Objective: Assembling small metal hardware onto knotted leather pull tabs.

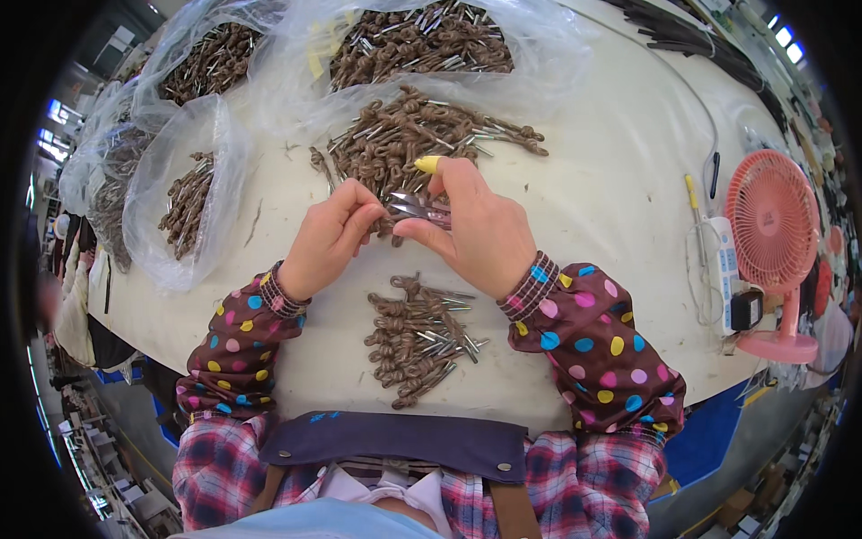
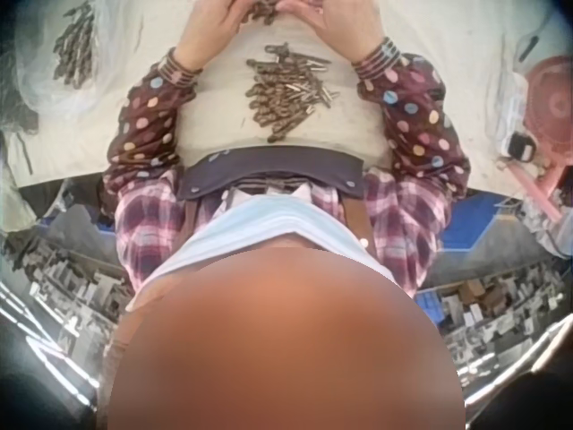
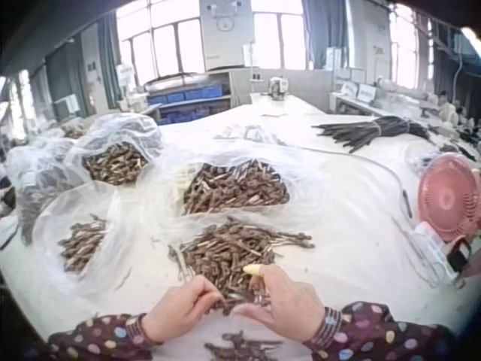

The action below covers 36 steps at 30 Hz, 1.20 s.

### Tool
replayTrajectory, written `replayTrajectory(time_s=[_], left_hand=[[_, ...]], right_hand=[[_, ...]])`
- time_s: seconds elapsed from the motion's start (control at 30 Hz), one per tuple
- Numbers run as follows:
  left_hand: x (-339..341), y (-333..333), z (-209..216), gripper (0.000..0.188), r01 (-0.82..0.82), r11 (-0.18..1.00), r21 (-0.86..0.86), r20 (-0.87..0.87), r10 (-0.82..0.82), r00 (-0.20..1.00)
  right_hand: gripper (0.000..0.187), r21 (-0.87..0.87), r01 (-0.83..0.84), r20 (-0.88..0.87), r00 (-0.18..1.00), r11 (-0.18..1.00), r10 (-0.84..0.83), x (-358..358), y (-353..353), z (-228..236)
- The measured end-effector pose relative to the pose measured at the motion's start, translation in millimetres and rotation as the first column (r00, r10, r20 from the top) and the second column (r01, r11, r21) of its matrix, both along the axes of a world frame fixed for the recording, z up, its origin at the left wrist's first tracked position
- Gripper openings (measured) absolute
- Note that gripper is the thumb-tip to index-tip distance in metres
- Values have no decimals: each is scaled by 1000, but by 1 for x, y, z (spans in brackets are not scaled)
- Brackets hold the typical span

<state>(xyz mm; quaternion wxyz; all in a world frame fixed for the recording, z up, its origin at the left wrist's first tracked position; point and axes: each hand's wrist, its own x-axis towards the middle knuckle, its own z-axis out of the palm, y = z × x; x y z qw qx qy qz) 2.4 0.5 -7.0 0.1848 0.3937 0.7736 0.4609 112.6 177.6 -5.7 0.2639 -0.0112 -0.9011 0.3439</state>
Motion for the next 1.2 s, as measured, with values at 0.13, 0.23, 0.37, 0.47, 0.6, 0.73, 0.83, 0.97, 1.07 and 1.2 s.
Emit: replayTrajectory(time_s=[0.13,0.23,0.37,0.47,0.6,0.73,0.83,0.97,1.07,1.2], left_hand=[[0,0,-1,16,-22,999,-23,4,22,1000],[0,0,-2,15,-27,999,-33,8,27,1000],[2,1,-4,15,-21,1000,-12,-21,20,1000],[1,0,-6,14,-16,1000,-13,-67,15,998],[3,1,-4,14,-9,1000,-1,-57,9,998],[3,1,-4,14,-8,1000,-3,-53,8,999],[2,2,-4,14,-7,1000,-3,-60,7,998],[2,1,-5,14,-9,1000,-12,-73,8,997],[3,2,-6,15,-2,1000,-11,-78,1,997],[3,1,-7,15,1,1000,-10,-53,-2,999]], right_hand=[[32,198,0,47,999,980,-9,1,-3,0],[28,371,-21,-18,999,928,30,-1,-6,-4],[26,475,1,-39,999,880,20,-2,-6,-6],[25,512,-1,-54,998,859,34,-3,-7,-6],[25,530,-8,-45,998,848,37,-1,-6,-5],[26,474,-17,-55,997,880,48,-1,-5,-5],[25,472,-15,-44,998,882,40,-2,-5,-6],[26,453,-15,-48,998,891,41,-2,-6,-8],[26,456,-18,-40,998,890,41,-2,-7,-7],[27,495,-39,-29,998,868,61,-2,-6,-6]])
